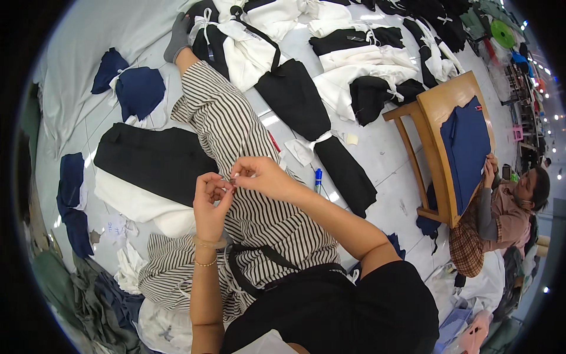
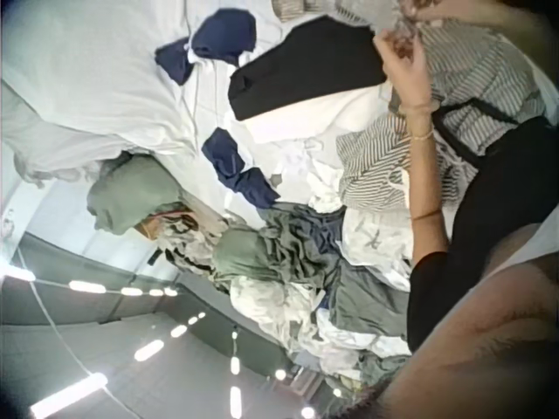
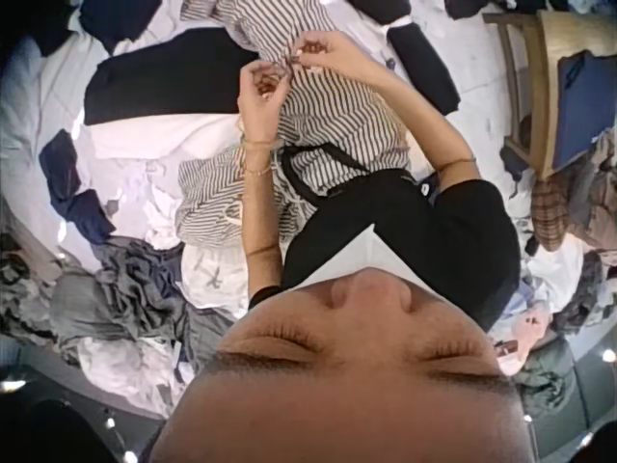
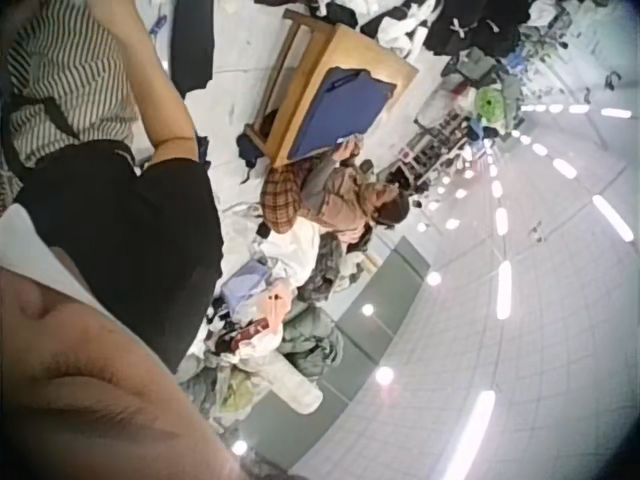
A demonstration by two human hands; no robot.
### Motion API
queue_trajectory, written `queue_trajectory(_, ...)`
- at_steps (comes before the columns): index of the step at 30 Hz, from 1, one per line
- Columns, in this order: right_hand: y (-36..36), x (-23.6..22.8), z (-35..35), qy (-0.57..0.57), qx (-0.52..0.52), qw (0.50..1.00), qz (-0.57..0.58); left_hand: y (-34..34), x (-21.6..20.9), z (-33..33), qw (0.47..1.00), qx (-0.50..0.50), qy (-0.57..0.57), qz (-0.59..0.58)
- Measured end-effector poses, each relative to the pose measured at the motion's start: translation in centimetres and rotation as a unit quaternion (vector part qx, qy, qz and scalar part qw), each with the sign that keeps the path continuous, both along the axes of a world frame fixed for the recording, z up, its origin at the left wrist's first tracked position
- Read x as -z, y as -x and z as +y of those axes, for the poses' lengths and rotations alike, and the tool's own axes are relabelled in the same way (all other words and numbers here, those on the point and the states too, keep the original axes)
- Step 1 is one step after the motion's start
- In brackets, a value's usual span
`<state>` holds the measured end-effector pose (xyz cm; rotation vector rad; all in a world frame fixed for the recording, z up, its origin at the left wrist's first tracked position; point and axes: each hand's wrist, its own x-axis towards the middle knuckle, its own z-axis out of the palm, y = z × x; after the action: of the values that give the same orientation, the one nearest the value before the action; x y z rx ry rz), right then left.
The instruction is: The person sits on the floor and bundles folded garments with white ribbons. They write on small white tags with a blue marker and attach the tags to the bundles. The person handles several dark-colored garments and places the finished bundles aside.
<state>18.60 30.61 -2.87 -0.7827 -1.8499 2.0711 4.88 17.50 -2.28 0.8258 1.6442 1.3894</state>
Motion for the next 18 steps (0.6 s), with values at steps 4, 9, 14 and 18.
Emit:
queue_trajectory(4,-4.5,0.0,5.3,-0.073,0.141,0.981,-0.115,0.3,0.3,-0.4,1.0,-0.012,-0.002,0.015)
queue_trajectory(9,-20.1,6.8,15.0,-0.021,0.293,0.899,-0.325,2.4,2.5,-2.3,0.999,-0.045,0.013,0.022)
queue_trajectory(14,-25.7,13.2,16.7,-0.042,0.314,0.847,-0.427,5.3,4.6,-5.0,0.991,-0.106,0.057,0.054)
queue_trajectory(18,-26.7,15.2,17.8,-0.094,0.311,0.817,-0.477,6.8,5.0,-6.5,0.984,-0.137,0.088,0.067)
